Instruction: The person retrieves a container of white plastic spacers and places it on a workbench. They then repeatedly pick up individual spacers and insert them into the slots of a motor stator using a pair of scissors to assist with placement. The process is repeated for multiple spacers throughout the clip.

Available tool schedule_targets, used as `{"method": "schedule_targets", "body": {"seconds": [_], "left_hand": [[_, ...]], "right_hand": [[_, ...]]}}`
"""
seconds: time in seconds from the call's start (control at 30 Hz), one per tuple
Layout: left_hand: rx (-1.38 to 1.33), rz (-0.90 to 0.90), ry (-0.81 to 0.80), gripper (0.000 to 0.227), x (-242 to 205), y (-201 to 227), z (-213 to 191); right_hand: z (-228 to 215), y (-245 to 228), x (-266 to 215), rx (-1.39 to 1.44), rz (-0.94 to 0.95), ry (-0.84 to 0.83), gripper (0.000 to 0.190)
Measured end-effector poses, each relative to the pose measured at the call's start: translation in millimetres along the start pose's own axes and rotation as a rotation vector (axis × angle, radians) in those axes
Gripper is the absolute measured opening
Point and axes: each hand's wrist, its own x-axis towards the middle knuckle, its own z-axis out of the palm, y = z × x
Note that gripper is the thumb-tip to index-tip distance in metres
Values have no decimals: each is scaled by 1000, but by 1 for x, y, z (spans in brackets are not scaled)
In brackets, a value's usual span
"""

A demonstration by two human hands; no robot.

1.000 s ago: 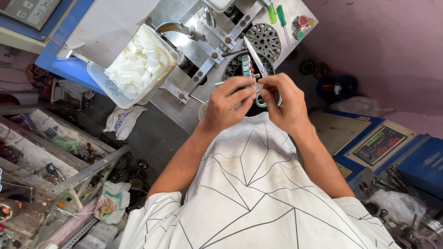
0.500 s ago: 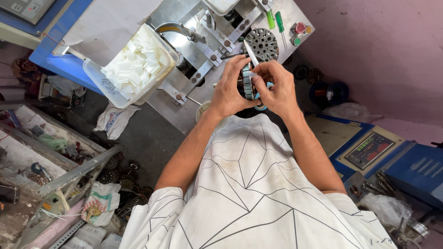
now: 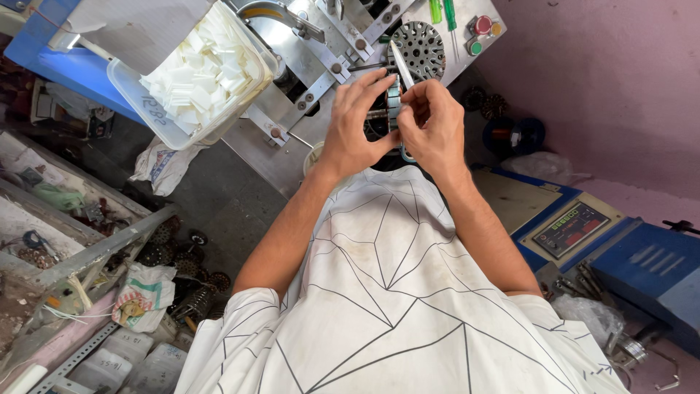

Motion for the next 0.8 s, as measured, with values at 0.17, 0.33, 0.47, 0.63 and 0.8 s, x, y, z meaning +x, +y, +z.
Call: {"method": "schedule_targets", "body": {"seconds": [0.17, 0.33, 0.47, 0.63, 0.8], "left_hand": [[-416, -336, 74, 35, -11, 4, 6], [-722, -517, 160, 15, -16, -5, 24], [-733, -503, 173, 15, -15, -10, 24], [-765, -505, 134, 12, -8, -13, 22], [-752, -545, 107, 9, 0, -10, 17]], "right_hand": [[-18, 6, 1, 574, 232, -152, 32], [-17, 26, 3, 671, 344, -116, 10], [-13, 31, 5, 644, 297, -138, 10], [-11, 35, 8, 564, 286, -166, 9], [-11, 33, 6, 522, 304, -149, 7]]}}
